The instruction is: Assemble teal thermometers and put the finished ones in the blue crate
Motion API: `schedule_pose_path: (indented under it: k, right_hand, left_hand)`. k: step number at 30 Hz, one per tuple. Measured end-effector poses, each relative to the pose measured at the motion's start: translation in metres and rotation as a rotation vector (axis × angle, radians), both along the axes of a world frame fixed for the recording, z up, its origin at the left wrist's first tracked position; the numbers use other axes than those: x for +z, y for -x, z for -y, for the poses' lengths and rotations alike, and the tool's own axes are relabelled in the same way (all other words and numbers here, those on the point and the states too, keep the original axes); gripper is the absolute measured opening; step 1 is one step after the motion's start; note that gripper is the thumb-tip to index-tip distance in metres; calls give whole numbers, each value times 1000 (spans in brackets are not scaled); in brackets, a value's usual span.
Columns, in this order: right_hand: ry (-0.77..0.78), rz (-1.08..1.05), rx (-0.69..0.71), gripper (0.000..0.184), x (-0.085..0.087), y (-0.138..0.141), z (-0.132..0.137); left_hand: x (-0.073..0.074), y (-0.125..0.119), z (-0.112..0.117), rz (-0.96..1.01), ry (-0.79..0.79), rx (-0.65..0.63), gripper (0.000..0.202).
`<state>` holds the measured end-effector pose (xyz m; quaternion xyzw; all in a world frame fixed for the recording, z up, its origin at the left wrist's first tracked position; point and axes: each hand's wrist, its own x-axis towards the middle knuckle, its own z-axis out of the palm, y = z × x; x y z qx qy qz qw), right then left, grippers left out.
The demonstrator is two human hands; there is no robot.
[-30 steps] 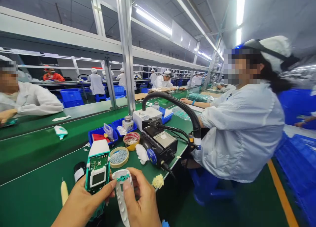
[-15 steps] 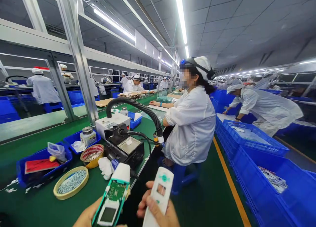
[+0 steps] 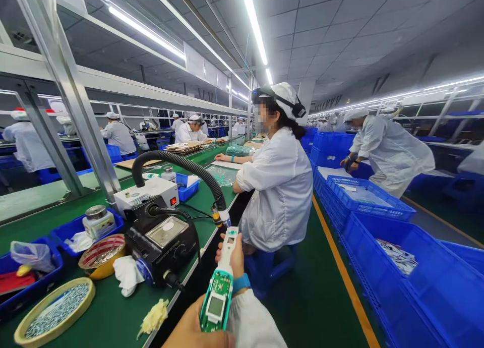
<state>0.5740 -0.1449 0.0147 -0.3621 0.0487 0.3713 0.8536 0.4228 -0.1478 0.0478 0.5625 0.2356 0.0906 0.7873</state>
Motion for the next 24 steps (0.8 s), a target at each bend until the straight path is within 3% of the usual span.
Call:
schedule_pose_path:
  k: [6, 10, 15, 19, 24]
  right_hand:
    - [-67, -15, -54, 39, -9, -5, 1]
    - [-92, 4, -96, 41, -16, -10, 6]
    - [-128, 13, -167, 49, -39, -6, 23]
    - [-139, 11, -206, 50, -54, -6, 38]
    - [-124, 34, -191, 47, -59, -14, 32]
  left_hand:
    - [11, -52, 0, -49, 93, 167, 28]
    - [10, -91, -9, -40, 107, 217, 22]
    - [10, -127, -8, -55, 189, 197, 15]
    - [9, -138, -6, -81, 234, 154, 22]
    - [9, -127, -9, -85, 270, 158, 26]
